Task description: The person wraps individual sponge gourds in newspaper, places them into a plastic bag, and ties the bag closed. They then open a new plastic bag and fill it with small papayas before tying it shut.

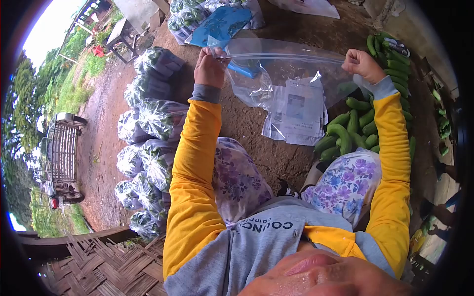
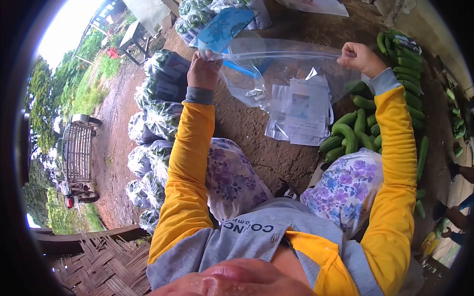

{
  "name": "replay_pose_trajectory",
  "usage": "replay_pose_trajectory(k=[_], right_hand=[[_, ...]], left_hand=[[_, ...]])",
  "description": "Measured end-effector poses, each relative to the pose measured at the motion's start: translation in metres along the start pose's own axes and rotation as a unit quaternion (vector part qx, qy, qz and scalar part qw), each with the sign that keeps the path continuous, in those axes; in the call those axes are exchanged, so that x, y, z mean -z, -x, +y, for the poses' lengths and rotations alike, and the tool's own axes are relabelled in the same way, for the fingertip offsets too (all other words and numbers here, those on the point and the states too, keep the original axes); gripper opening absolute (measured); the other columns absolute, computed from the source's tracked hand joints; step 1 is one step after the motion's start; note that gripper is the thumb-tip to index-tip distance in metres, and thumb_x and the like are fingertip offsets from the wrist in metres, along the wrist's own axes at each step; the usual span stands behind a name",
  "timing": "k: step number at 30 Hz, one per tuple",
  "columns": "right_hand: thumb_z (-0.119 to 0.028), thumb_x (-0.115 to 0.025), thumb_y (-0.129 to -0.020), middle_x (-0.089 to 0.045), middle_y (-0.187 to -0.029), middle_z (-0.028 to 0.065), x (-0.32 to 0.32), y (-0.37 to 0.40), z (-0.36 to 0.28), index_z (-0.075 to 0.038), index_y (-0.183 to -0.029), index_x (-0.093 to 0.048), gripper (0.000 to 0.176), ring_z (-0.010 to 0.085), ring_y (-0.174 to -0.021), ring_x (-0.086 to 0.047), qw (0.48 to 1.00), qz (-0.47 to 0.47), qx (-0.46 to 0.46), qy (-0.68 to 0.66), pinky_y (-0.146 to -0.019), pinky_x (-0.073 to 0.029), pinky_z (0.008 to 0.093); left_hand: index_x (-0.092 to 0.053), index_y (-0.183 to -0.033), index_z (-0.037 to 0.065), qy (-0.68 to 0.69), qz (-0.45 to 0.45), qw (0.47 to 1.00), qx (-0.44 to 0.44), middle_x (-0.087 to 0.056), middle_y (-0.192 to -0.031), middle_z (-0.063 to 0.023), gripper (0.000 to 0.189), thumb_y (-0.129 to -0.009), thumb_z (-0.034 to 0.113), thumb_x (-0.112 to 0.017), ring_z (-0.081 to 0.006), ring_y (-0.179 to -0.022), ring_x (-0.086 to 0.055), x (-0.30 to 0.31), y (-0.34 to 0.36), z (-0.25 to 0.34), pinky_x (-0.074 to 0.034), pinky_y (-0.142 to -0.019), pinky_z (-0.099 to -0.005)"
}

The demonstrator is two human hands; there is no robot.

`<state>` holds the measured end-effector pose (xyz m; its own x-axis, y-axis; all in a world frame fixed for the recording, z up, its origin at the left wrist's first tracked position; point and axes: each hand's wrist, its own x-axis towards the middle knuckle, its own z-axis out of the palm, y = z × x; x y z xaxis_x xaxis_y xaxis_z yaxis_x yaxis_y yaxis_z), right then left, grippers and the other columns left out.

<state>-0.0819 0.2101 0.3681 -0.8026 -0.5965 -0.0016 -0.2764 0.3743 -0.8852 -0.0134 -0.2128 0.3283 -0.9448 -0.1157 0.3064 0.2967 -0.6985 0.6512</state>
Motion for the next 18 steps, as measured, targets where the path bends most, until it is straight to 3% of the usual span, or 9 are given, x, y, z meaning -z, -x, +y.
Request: replay_pose_trajectory(k=[3, 7, 10, 14, 18], right_hand=[[-0.028, -0.072, -0.073, -0.057, -0.085, 0.0029, -0.012, 0.002, -0.019, -0.004, -0.093, -0.052, 0.036, 0.0100, -0.082, -0.053, 0.999, 0.011, 0.044, 0.025, -0.079, -0.042, 0.0245], [-0.028, -0.071, -0.074, -0.060, -0.102, 0.0087, -0.051, -0.012, -0.043, -0.001, -0.111, -0.052, 0.049, 0.0147, -0.098, -0.055, 0.980, 0.026, 0.134, 0.146, -0.092, -0.040, 0.0292], [-0.025, -0.071, -0.074, -0.061, -0.100, 0.0081, -0.079, -0.024, -0.046, 0.000, -0.110, -0.054, 0.047, 0.0146, -0.094, -0.057, 0.981, -0.005, 0.139, 0.134, -0.088, -0.043, 0.0291], [-0.016, -0.069, -0.074, -0.064, -0.091, 0.0067, -0.098, -0.031, -0.053, -0.001, -0.099, -0.061, 0.030, 0.0133, -0.084, -0.060, 0.993, -0.022, 0.055, 0.107, -0.078, -0.047, 0.0269], [-0.014, -0.065, -0.076, -0.065, -0.085, 0.0066, -0.114, -0.034, -0.047, -0.002, -0.095, -0.063, 0.022, 0.0138, -0.080, -0.060, 0.989, -0.002, 0.080, 0.123, -0.076, -0.047, 0.0271]], left_hand=[[-0.046, -0.084, 0.009, 0.010, 0.002, 1.000, 0.018, -0.053, -0.088, -0.0066, 0.011, -0.080, 0.003, -0.038, -0.0233, -0.090, -0.051, 0.005, -0.003, -0.002, -0.039, -0.087, -0.0426], [-0.045, -0.084, 0.010, 0.017, -0.016, 0.999, 0.030, -0.053, -0.088, -0.0066, 0.010, -0.082, 0.003, -0.039, -0.0233, -0.088, -0.052, 0.000, -0.004, -0.013, -0.040, -0.086, -0.0426], [-0.045, -0.084, 0.010, 0.018, -0.034, 0.998, 0.046, -0.053, -0.088, -0.0066, 0.009, -0.083, 0.003, -0.039, -0.0236, -0.086, -0.053, -0.001, -0.005, -0.021, -0.041, -0.085, -0.0434], [-0.046, -0.085, 0.009, 0.023, -0.015, 0.998, 0.064, -0.053, -0.087, -0.0073, 0.010, -0.085, 0.002, -0.039, -0.0241, -0.083, -0.053, 0.000, -0.005, -0.026, -0.043, -0.083, -0.0444], [-0.045, -0.085, 0.009, 0.005, 0.012, 0.997, 0.076, -0.052, -0.086, -0.0079, 0.011, -0.085, 0.001, -0.039, -0.0244, -0.082, -0.053, -0.002, -0.002, -0.027, -0.044, -0.081, -0.0453]])
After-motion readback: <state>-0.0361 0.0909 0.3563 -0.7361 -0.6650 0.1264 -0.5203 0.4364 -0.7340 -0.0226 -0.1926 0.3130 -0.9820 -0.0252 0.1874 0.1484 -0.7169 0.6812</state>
